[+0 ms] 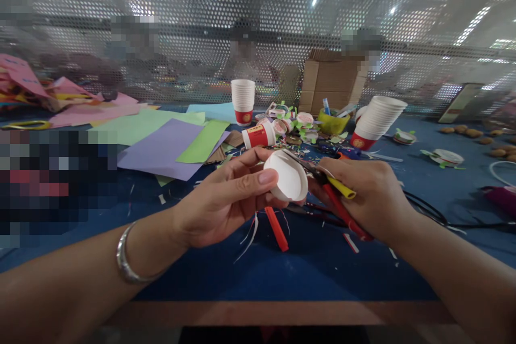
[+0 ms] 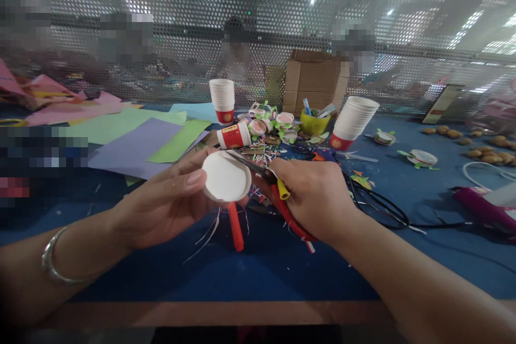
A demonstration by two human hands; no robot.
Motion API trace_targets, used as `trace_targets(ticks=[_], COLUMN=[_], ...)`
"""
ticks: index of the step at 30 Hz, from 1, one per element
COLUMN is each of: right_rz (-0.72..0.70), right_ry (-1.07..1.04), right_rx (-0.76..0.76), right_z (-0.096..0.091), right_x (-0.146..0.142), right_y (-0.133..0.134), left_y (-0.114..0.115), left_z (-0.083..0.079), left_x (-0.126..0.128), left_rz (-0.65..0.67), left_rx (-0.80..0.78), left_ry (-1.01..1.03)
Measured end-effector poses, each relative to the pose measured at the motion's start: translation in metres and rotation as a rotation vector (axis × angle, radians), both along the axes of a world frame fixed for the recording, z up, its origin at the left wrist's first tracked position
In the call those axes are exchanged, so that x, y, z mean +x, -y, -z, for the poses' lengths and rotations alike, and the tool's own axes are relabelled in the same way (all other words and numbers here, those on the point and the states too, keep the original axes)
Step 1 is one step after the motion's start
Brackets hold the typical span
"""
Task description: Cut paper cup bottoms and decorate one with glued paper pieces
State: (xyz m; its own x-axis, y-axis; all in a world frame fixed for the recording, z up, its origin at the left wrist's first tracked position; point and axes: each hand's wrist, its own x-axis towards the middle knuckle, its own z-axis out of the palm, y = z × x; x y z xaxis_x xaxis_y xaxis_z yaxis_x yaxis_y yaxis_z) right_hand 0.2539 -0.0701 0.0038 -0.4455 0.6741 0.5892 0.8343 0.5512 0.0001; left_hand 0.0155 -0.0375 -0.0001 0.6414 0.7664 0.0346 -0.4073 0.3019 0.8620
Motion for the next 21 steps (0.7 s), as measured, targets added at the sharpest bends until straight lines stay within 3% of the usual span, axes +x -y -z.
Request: trace_targets(ticks=[21], right_rz=[-0.027], right_ry=[0.013], right_rx=[0.011], right_z=[0.0026], right_x=[0.0014], right_y=[-0.0016], left_y=[-0.0003], left_z=[-0.0006], left_x=[-0.0013], left_rz=[0.098], left_rx=[-0.038], left_ry=[0.027])
